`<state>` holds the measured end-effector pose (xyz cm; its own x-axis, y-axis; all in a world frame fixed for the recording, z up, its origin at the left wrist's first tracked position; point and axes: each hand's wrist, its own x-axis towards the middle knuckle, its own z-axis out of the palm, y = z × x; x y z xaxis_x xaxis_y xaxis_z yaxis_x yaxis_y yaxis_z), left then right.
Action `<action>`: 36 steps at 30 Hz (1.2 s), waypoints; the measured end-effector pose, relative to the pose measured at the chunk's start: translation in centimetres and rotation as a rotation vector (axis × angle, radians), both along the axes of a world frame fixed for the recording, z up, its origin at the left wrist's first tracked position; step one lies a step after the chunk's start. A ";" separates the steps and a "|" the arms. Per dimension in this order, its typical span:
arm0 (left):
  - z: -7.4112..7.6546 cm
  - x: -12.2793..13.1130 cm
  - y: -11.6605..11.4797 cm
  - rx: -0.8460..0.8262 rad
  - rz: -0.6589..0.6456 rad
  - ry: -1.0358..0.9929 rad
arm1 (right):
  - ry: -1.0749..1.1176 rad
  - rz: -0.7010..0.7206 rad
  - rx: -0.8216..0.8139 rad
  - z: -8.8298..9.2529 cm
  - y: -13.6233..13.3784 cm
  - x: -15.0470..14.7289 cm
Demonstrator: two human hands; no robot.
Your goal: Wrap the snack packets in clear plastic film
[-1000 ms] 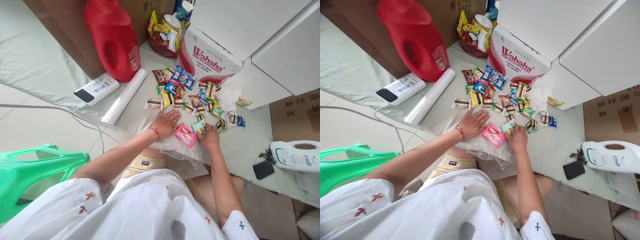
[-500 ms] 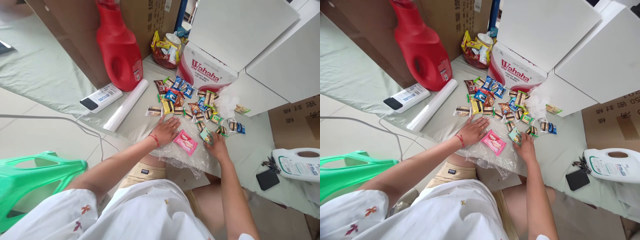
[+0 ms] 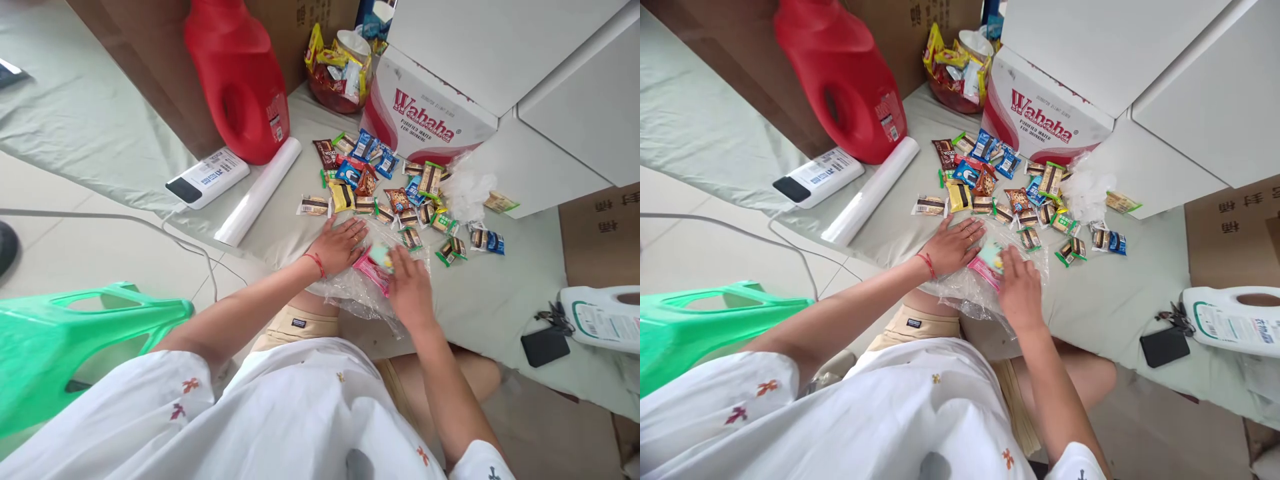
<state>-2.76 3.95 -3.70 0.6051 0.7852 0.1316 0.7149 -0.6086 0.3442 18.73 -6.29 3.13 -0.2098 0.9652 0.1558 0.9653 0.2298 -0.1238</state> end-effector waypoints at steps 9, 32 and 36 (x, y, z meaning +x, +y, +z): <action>0.3 0.0 -0.1 -0.008 0.007 0.018 | -0.132 0.023 -0.159 -2.0 0.7 2.4; 0.6 0.0 -0.1 -0.028 0.013 0.016 | -0.143 0.129 -0.327 1.0 5.4 3.8; 0.6 0.0 -0.1 -0.023 0.009 0.005 | -0.227 0.225 -0.417 0.6 6.9 2.1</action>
